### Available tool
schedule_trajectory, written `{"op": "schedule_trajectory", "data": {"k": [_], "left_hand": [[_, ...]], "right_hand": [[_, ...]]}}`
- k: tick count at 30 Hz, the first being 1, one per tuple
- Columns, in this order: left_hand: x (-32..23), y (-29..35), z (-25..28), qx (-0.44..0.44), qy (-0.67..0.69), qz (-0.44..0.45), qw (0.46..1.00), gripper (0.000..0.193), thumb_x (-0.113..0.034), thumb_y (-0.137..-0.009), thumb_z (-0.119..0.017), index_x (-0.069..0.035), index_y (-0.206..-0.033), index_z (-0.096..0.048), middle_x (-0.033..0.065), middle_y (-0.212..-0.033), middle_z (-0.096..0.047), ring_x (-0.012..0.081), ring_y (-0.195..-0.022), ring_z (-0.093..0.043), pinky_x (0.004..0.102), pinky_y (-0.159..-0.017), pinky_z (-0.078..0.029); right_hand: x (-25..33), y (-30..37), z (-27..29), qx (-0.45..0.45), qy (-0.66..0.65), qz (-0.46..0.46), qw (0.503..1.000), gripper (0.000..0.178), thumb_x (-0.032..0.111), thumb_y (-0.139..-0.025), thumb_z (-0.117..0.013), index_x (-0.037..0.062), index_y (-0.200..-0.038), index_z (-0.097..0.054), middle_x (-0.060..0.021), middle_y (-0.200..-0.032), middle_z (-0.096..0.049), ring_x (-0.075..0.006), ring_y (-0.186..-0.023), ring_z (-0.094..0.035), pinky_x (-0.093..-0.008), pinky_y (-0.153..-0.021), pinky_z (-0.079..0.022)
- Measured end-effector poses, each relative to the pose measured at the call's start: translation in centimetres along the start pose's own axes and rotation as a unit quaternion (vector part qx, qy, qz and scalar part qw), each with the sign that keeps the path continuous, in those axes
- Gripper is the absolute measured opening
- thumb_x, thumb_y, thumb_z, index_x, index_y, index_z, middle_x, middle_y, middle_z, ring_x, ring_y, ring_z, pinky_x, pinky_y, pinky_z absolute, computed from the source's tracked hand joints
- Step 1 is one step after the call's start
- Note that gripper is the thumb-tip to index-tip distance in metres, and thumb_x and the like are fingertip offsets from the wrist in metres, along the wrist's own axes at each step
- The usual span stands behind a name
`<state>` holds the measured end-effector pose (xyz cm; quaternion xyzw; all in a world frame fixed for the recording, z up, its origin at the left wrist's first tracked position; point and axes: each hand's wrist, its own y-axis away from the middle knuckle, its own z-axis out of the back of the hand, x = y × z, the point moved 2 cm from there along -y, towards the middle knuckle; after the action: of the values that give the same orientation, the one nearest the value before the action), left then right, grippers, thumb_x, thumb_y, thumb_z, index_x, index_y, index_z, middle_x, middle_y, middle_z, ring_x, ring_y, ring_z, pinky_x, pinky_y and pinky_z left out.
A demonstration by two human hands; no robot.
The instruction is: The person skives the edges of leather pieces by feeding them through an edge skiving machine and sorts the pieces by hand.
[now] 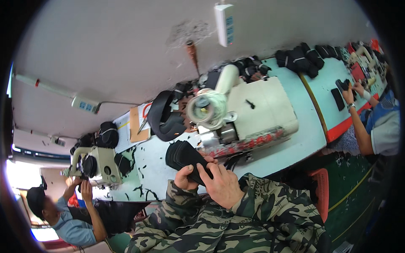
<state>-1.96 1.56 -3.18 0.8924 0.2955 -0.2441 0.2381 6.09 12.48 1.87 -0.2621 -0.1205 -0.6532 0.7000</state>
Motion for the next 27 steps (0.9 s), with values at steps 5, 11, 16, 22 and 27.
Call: {"op": "schedule_trajectory", "data": {"k": [5,11,16,22,27], "left_hand": [[-2.2,2.1,2.1,0.092,0.094,-0.017,0.991,0.061,-0.03,-0.066,-0.058,0.002,-0.115,-0.042,0.0239,-0.117,-0.05,0.037,-0.115,-0.045,0.0458,-0.102,-0.032],[-5.5,4.9,4.3,0.128,0.071,-0.045,0.988,0.065,-0.03,-0.066,-0.058,0.003,-0.119,-0.041,0.0249,-0.121,-0.047,0.0352,-0.116,-0.045,0.0441,-0.102,-0.03],[-4.7,7.2,9.5,0.004,-0.348,-0.012,0.937,0.082,-0.036,-0.07,-0.071,0.003,-0.129,-0.029,0.0203,-0.119,-0.048,0.0264,-0.113,-0.049,0.037,-0.095,-0.038],[-12.8,9.0,7.0,-0.052,-0.893,-0.069,0.442,0.082,-0.03,-0.055,-0.077,0.002,-0.121,-0.04,0.0175,-0.087,-0.058,0.0307,-0.08,-0.057,0.0419,-0.089,-0.037],[-6.7,6.8,16.6,0.13,-0.948,-0.066,0.282,0.065,-0.03,-0.062,-0.072,0.0,-0.114,-0.046,0.0111,-0.082,-0.06,0.0277,-0.083,-0.057,0.0456,-0.094,-0.031]], "right_hand": [[3.8,-1.9,0.2,0.033,-0.022,0.048,0.998,0.07,0.015,-0.057,-0.076,0.0075,-0.12,-0.049,-0.0087,-0.098,-0.045,-0.0245,-0.083,-0.052,-0.034,-0.062,-0.046],[7.7,-3.6,-1.6,0.023,-0.045,0.072,0.996,0.062,0.014,-0.062,-0.07,0.005,-0.119,-0.047,-0.0089,-0.097,-0.046,-0.0261,-0.084,-0.053,-0.0359,-0.06,-0.047],[6.9,-9.7,-6.2,-0.039,-0.21,-0.035,0.976,0.037,0.015,-0.077,-0.057,-0.001,-0.108,-0.046,-0.0203,-0.1,-0.05,-0.0388,-0.087,-0.053,-0.0445,-0.072,-0.045],[3.9,-10.2,-13.0,-0.065,-0.617,-0.207,0.757,0.034,0.013,-0.083,-0.057,-0.0027,-0.11,-0.045,-0.0142,-0.104,-0.056,-0.0196,-0.094,-0.056,-0.0319,-0.08,-0.045],[-2.3,0.7,-22.2,0.158,-0.338,-0.25,0.893,0.028,0.022,-0.075,-0.065,-0.001,-0.091,-0.06,-0.0095,-0.077,-0.063,-0.0185,-0.073,-0.062,-0.0307,-0.063,-0.049]]}}
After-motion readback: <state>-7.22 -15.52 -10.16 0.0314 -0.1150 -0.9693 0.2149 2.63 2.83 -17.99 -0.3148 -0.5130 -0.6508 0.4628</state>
